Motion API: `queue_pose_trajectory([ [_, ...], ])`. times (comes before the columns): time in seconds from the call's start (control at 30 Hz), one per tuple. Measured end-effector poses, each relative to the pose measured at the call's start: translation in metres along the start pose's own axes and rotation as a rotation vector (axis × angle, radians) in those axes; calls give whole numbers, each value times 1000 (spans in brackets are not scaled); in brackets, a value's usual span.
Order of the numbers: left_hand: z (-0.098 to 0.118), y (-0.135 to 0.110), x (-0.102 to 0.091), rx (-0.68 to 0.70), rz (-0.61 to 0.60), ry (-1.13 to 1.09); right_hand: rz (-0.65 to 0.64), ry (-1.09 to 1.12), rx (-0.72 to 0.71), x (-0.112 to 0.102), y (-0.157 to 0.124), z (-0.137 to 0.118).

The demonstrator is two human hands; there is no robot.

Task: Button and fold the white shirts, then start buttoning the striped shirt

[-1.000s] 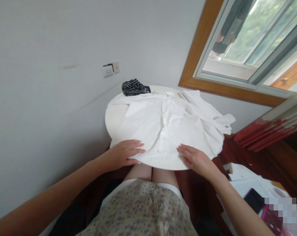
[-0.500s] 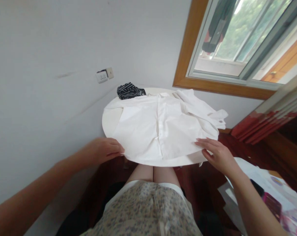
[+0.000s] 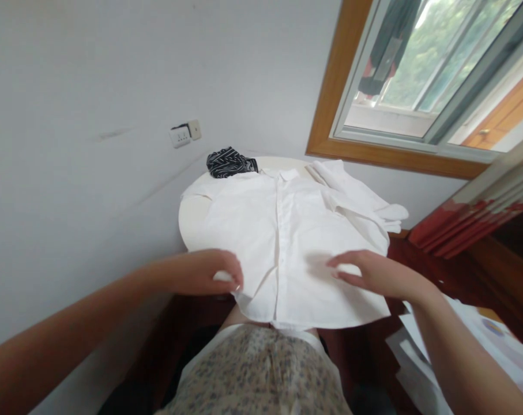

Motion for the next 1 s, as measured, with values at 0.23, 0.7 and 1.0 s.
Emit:
queue_pose_trajectory([
  [0.23, -85, 151, 36, -398, 276, 311, 228, -301, 371, 30, 189, 23],
  [0.7, -105, 49, 57, -499, 216, 355, 362, -468, 472, 74, 83, 107],
  [1.0, -8, 56, 70, 10, 238, 124, 288, -317, 265, 51, 96, 54],
])
Point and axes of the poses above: each hand's wrist, its own y-axis towards the middle knuckle, its own x-axis out of the palm, z = x × y, the point moved 2 cm from there along y, towards the middle knuckle, and after that the axes turned 3 degrees about -z, right-handed, at the moved point
